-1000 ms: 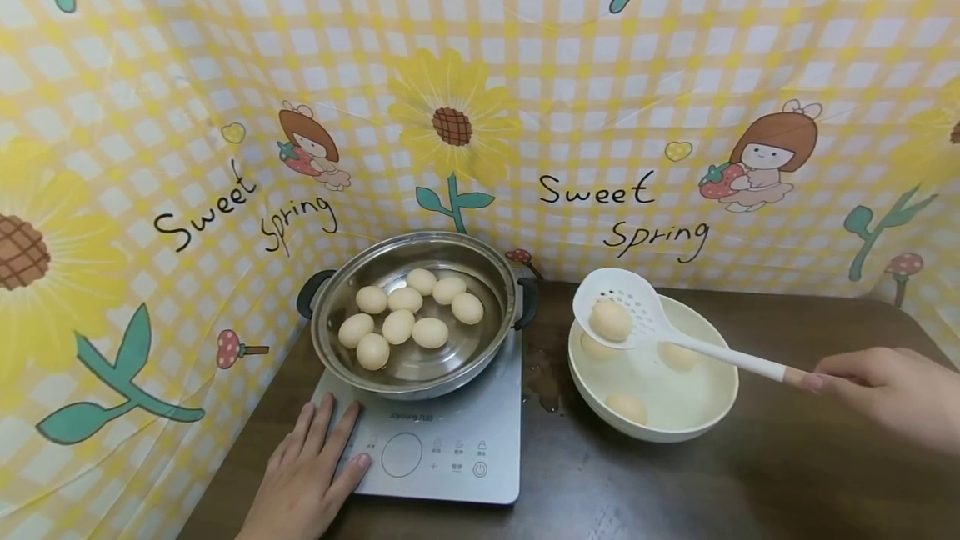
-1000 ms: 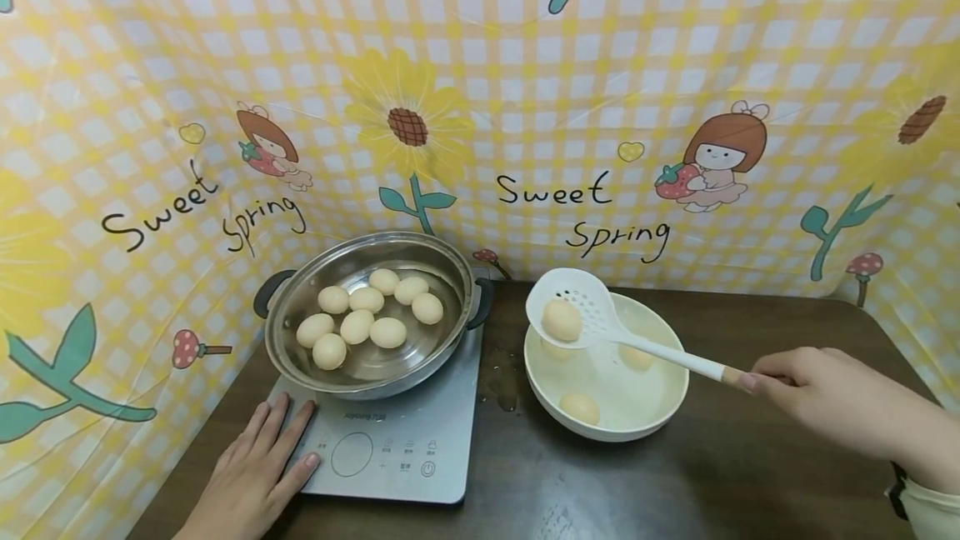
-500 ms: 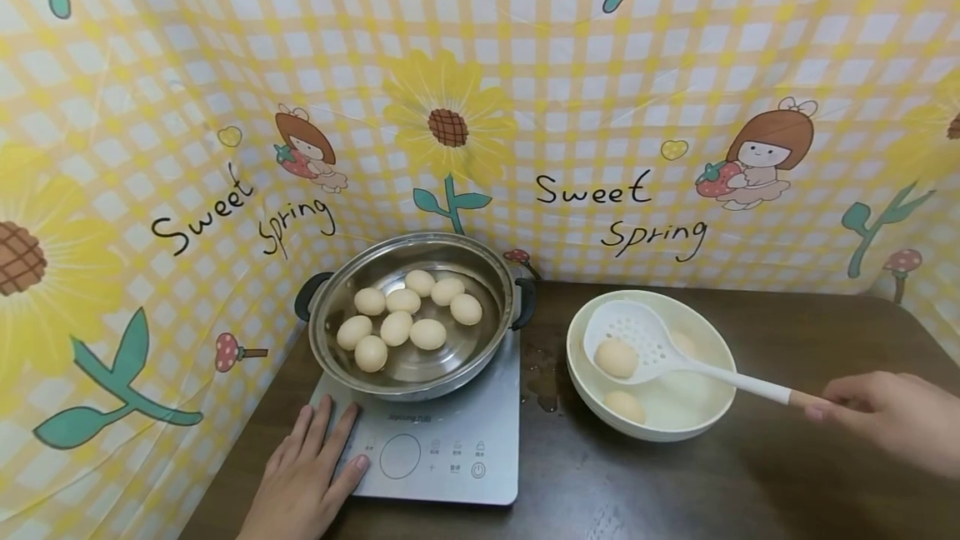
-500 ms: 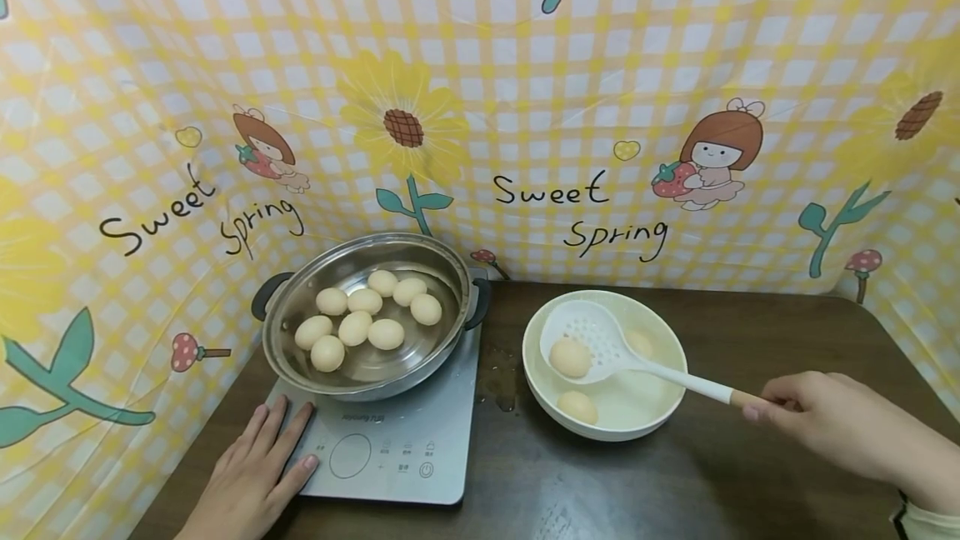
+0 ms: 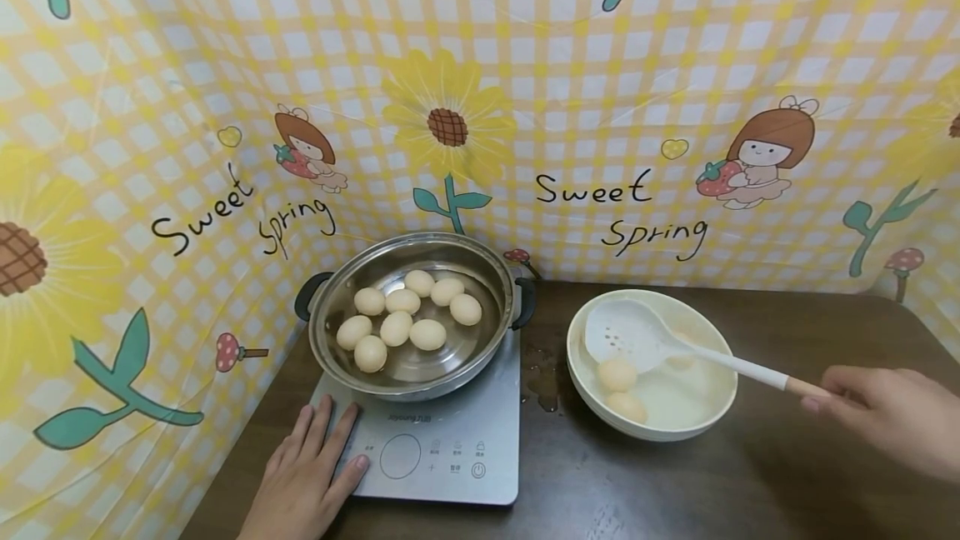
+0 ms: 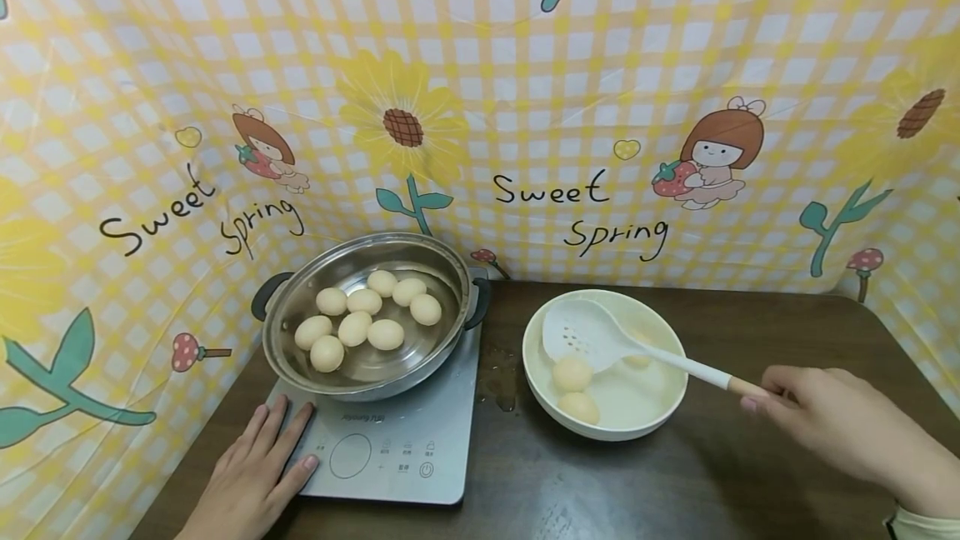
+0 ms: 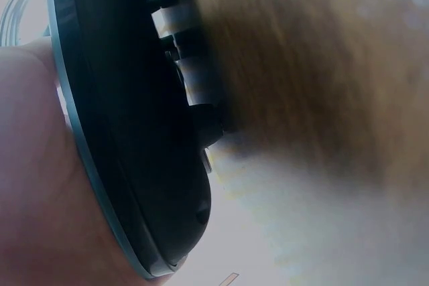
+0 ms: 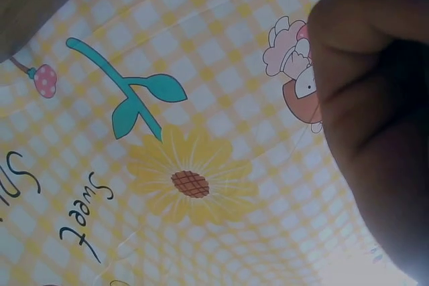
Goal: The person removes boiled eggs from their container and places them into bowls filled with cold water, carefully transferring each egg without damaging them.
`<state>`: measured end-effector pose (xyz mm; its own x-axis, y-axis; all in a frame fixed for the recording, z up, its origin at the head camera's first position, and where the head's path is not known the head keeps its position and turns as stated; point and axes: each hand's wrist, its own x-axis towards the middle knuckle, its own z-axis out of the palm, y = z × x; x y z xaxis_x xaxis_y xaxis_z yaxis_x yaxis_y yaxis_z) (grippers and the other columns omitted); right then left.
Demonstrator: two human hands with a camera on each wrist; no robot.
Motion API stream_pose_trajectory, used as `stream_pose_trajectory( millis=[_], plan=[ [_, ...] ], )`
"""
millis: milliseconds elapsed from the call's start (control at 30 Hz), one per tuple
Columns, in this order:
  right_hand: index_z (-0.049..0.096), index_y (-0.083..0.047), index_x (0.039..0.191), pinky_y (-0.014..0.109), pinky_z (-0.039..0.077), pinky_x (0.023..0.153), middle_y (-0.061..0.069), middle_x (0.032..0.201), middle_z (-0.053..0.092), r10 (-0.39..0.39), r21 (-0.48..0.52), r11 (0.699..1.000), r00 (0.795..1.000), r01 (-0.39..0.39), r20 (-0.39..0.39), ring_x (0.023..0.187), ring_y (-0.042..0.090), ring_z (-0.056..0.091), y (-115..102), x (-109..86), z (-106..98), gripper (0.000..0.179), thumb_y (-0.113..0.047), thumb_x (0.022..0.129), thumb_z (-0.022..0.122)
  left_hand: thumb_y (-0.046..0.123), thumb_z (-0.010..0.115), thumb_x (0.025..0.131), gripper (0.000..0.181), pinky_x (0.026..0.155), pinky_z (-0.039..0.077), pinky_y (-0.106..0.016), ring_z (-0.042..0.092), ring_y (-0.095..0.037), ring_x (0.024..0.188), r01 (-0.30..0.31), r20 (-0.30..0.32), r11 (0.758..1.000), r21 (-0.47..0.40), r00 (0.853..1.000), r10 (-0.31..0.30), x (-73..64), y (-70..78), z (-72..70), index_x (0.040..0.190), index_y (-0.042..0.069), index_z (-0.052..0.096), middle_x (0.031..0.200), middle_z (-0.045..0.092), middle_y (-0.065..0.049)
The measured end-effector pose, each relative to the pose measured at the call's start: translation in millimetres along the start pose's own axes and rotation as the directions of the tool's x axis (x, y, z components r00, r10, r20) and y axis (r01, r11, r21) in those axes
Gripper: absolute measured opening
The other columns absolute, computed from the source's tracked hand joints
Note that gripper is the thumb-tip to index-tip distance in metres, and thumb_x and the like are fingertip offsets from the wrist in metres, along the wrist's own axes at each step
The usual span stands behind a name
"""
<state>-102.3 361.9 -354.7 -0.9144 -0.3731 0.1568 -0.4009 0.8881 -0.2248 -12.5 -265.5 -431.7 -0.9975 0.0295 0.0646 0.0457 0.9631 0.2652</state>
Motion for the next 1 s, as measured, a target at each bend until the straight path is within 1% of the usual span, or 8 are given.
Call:
stream_pose_trajectory(
  millis=[133,233,433,533,667,767,900,1000],
  plan=[
    [0.061,-0.025,0.08,0.019,0.026,0.038,-0.019,0.053,0.03,-0.018,0.007,1.0,0.996,0.019,-0.092,0.043,-0.002,0.023,0.8,-0.1,1.0,0.019,-0.026,0.094,0.074,0.057,0.047,0.103,0.07,0.106,0.02,-0.071,0.014,-0.049,0.148,0.001,0.002,1.0,0.0,1.0,-0.001,-0.2,0.2,0.2,0.156,0.011,0.04,0.162,0.021,-0.026],
    [0.061,-0.025,0.08,0.02,0.026,0.037,-0.02,0.053,0.03,-0.021,0.02,1.0,0.99,0.024,-0.142,0.043,-0.002,0.024,-0.5,0.0,-0.2,0.019,-0.025,0.093,0.075,0.057,0.046,0.103,0.071,0.107,0.02,-0.071,0.013,-0.049,0.148,0.002,0.003,1.0,-0.001,1.0,-0.002,-0.2,0.4,0.3,0.156,0.011,0.04,0.163,0.02,-0.026],
    [0.064,-0.02,0.084,0.018,0.026,0.037,-0.021,0.052,0.03,-0.035,0.032,0.999,0.982,0.042,-0.188,0.044,-0.003,0.023,-4.4,1.2,-5.2,0.016,-0.026,0.095,0.073,0.057,0.046,0.103,0.071,0.107,0.02,-0.071,0.013,-0.049,0.148,0.001,0.001,1.0,0.002,1.0,-0.001,-0.4,0.4,0.4,0.156,0.011,0.039,0.163,0.02,-0.026],
    [0.063,-0.021,0.082,0.019,0.026,0.037,-0.02,0.052,0.03,-0.029,0.045,0.998,0.979,0.039,-0.201,0.044,-0.003,0.023,-4.2,1.4,-5.7,0.018,-0.026,0.095,0.073,0.057,0.046,0.103,0.071,0.107,0.02,-0.071,0.014,-0.049,0.148,0.002,0.002,1.0,0.003,1.0,-0.002,-0.6,0.6,0.3,0.157,0.011,0.039,0.163,0.02,-0.026],
    [0.062,-0.023,0.08,0.022,0.027,0.039,-0.02,0.052,0.031,-0.002,0.063,0.998,0.981,0.014,-0.195,0.045,-0.001,0.026,-5.8,2.1,-8.0,0.019,-0.025,0.096,0.071,0.058,0.045,0.103,0.072,0.108,0.019,-0.07,0.013,-0.049,0.148,0.002,0.007,1.0,-0.003,1.0,-0.002,-0.7,0.4,0.2,0.157,0.011,0.038,0.163,0.019,-0.026],
    [0.063,-0.024,0.082,0.024,0.026,0.041,-0.018,0.054,0.032,0.016,0.092,0.996,0.989,-0.003,-0.147,0.047,0.0,0.027,-11.1,5.5,-12.0,0.018,-0.024,0.099,0.068,0.058,0.046,0.103,0.072,0.108,0.019,-0.07,0.012,-0.048,0.148,-0.001,0.006,1.0,-0.008,1.0,0.001,-0.9,0.3,-0.3,0.157,0.011,0.038,0.163,0.019,-0.026],
    [0.064,-0.027,0.085,0.024,0.027,0.041,-0.017,0.055,0.032,0.006,0.147,0.989,0.998,0.004,-0.068,0.048,0.001,0.028,-23.6,16.2,-17.7,0.017,-0.021,0.101,0.064,0.057,0.047,0.103,0.071,0.107,0.019,-0.07,0.013,-0.049,0.148,-0.005,0.001,1.0,-0.009,1.0,0.005,-0.8,0.2,-1.4,0.157,0.01,0.039,0.163,0.02,-0.026],
    [0.063,-0.029,0.086,0.025,0.029,0.043,-0.017,0.056,0.032,-0.032,0.177,0.983,0.998,0.039,-0.046,0.049,0.0,0.031,-38.1,27.2,-21.1,0.018,-0.02,0.101,0.065,0.057,0.047,0.103,0.071,0.107,0.02,-0.07,0.014,-0.049,0.148,-0.004,0.0,1.0,-0.003,1.0,0.004,-0.7,0.0,-1.7,0.157,0.011,0.039,0.163,0.02,-0.026]
  ],
)
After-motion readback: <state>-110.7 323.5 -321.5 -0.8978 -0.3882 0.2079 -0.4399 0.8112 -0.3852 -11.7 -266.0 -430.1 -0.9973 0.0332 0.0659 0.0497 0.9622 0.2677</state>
